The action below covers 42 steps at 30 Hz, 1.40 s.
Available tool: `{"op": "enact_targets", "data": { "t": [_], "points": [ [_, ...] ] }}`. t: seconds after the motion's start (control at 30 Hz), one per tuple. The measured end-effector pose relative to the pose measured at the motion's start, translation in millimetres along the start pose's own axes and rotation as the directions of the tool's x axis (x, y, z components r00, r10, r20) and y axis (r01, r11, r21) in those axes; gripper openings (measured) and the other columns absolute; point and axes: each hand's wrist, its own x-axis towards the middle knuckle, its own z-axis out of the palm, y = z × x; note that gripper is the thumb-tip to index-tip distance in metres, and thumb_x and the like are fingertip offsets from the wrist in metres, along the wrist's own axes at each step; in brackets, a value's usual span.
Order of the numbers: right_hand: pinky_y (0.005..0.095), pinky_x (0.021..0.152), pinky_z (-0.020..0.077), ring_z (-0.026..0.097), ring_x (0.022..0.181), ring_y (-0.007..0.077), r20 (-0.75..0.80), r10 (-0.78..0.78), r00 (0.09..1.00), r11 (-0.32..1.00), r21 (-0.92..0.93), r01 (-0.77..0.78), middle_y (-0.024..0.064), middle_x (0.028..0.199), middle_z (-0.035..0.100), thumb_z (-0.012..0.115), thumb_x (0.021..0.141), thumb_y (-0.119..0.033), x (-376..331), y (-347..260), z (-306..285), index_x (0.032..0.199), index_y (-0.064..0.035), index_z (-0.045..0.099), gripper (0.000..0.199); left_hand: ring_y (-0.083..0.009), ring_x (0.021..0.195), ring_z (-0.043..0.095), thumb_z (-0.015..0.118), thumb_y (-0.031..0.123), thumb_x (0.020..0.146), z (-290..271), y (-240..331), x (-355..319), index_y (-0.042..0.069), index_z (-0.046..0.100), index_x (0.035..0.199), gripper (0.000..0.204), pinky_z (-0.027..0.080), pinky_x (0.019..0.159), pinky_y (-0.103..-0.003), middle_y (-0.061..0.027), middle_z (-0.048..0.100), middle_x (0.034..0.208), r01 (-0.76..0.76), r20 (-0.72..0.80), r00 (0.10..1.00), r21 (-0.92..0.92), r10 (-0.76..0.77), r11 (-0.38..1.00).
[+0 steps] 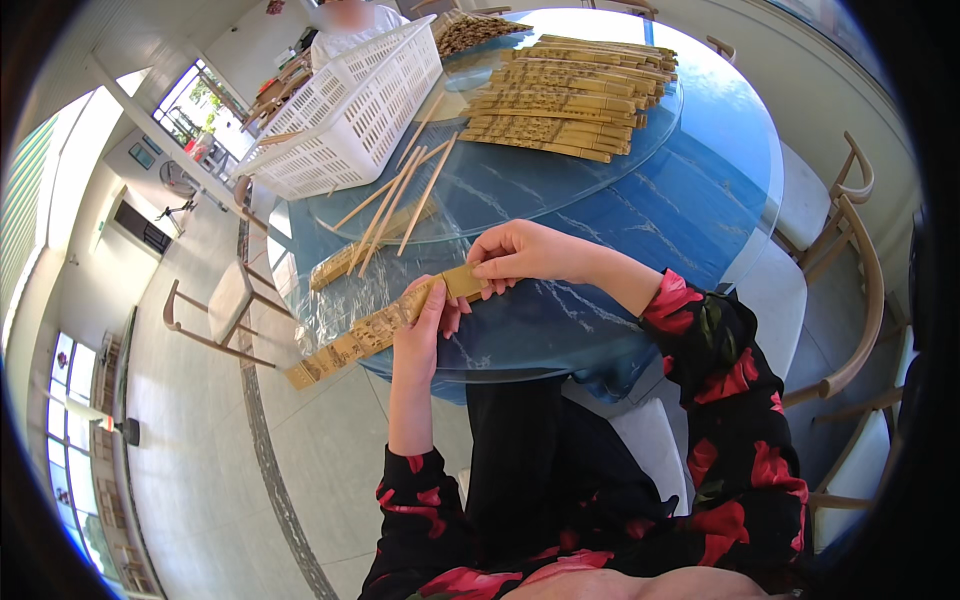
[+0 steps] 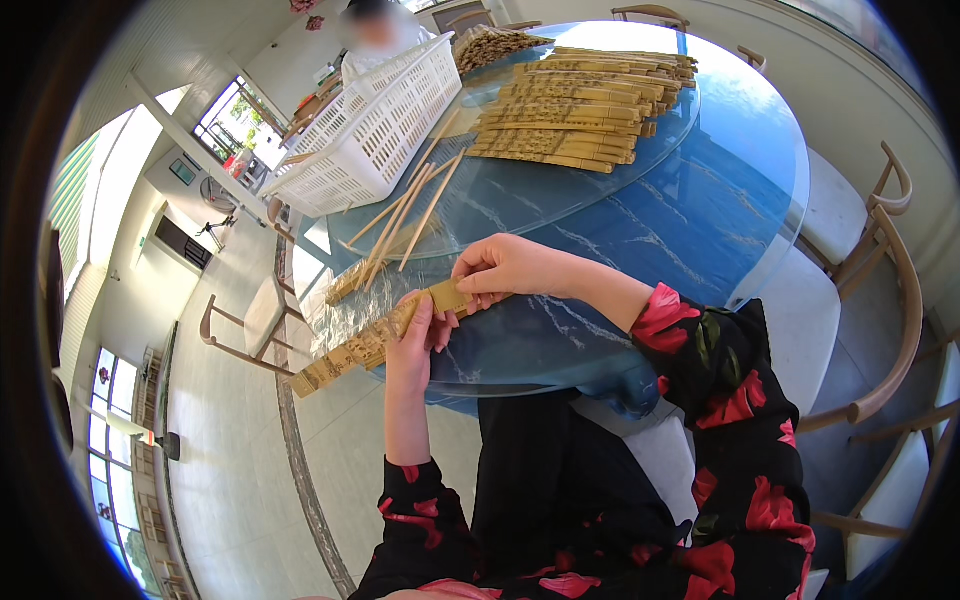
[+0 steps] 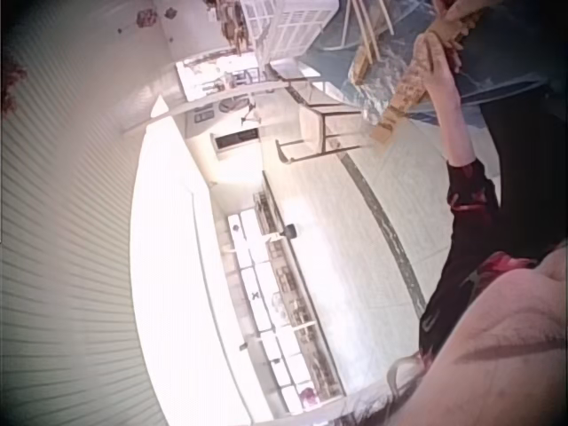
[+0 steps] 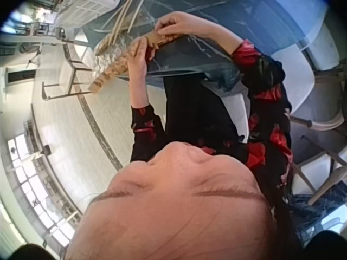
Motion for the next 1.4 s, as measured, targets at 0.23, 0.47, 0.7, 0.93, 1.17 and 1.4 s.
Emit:
{"op": "enact_targets", "data": {
  "t": [0.23, 0.47, 0.7, 0.93, 1.17, 1.4],
  "points": [
    [0.0237, 0.074, 0.0526, 0.065, 0.080, 0.0080, 0.017, -0.034, 0.999, 0.987, -0.154, 0.036, 0.0044, 0.089, 0.075, 0.065, 0.103, -0.019, 1, 3, -2, 0.106, 0.0001, 0.072, 0.020, -0.0066, 0.060, 0.052, 0.056, 0.028, 0.113, 4, 1, 0, 0.007, 0.060, 0.095, 0.027, 0.036, 0.052, -0.021, -0.0067, 0.067, 0.083, 0.013, -0.020, 1.000, 0.062, -0.012, 0.998],
    [0.0234, 0.073, 0.0519, 0.065, 0.080, 0.0073, 0.001, 0.015, 1.000, 0.994, -0.111, -0.015, 0.0039, 0.089, 0.075, 0.064, 0.103, -0.017, 0, 0, -2, 0.104, 0.0002, 0.073, 0.019, -0.0056, 0.062, 0.052, 0.059, 0.023, 0.111, 3, 0, -1, 0.006, 0.062, 0.099, 0.022, 0.036, 0.053, -0.020, -0.0064, 0.068, 0.084, 0.013, -0.016, 1.000, 0.047, -0.012, 0.999],
    [0.0235, 0.073, 0.0521, 0.065, 0.079, 0.0066, 0.015, 0.031, 0.999, 0.976, -0.215, -0.027, 0.0020, 0.086, 0.074, 0.065, 0.102, -0.015, -1, -3, -1, 0.102, -0.0008, 0.073, 0.016, -0.0044, 0.066, 0.054, 0.065, 0.016, 0.107, 5, 2, 1, 0.005, 0.065, 0.107, 0.012, 0.038, 0.056, -0.019, -0.0050, 0.069, 0.086, -0.003, 0.055, 0.998, 0.124, -0.004, 0.992],
    [0.0237, 0.069, 0.0524, 0.066, 0.076, 0.0075, -0.065, -0.012, 0.998, 0.977, -0.211, -0.002, 0.0036, 0.085, 0.074, 0.065, 0.101, -0.013, 2, 7, -2, 0.101, 0.0004, 0.070, 0.015, -0.0047, 0.062, 0.053, 0.068, 0.013, 0.104, 6, 3, -1, 0.002, 0.068, 0.099, 0.012, 0.041, 0.056, -0.020, -0.0045, 0.070, 0.081, 0.096, -0.002, 0.995, 0.147, -0.096, 0.984],
    [0.0264, 0.067, 0.0552, 0.072, 0.075, 0.0125, -0.266, -0.053, 0.962, 0.937, -0.347, -0.045, 0.0084, 0.084, 0.075, 0.061, 0.100, -0.008, 1, 6, -5, 0.104, 0.0027, 0.066, 0.013, -0.0058, 0.066, 0.063, 0.072, 0.008, 0.100, 15, 14, -5, 0.000, 0.071, 0.098, 0.009, 0.045, 0.055, -0.019, -0.0051, 0.072, 0.082, 0.051, 0.239, 0.964, 0.256, -0.115, 0.965],
    [0.0286, 0.067, 0.0550, 0.069, 0.070, 0.0137, -0.041, -0.146, 0.989, 0.918, -0.378, 0.120, 0.0077, 0.081, 0.073, 0.066, 0.096, -0.009, 3, 9, 0, 0.102, 0.0041, 0.066, 0.014, -0.0291, 0.119, 0.063, 0.087, 0.011, 0.078, 36, 24, 3, 0.010, 0.069, 0.122, 0.048, 0.046, 0.109, -0.047, -0.0042, 0.070, 0.125, -0.517, 0.369, 0.726, 0.849, 0.581, 0.106]
  ]
}}
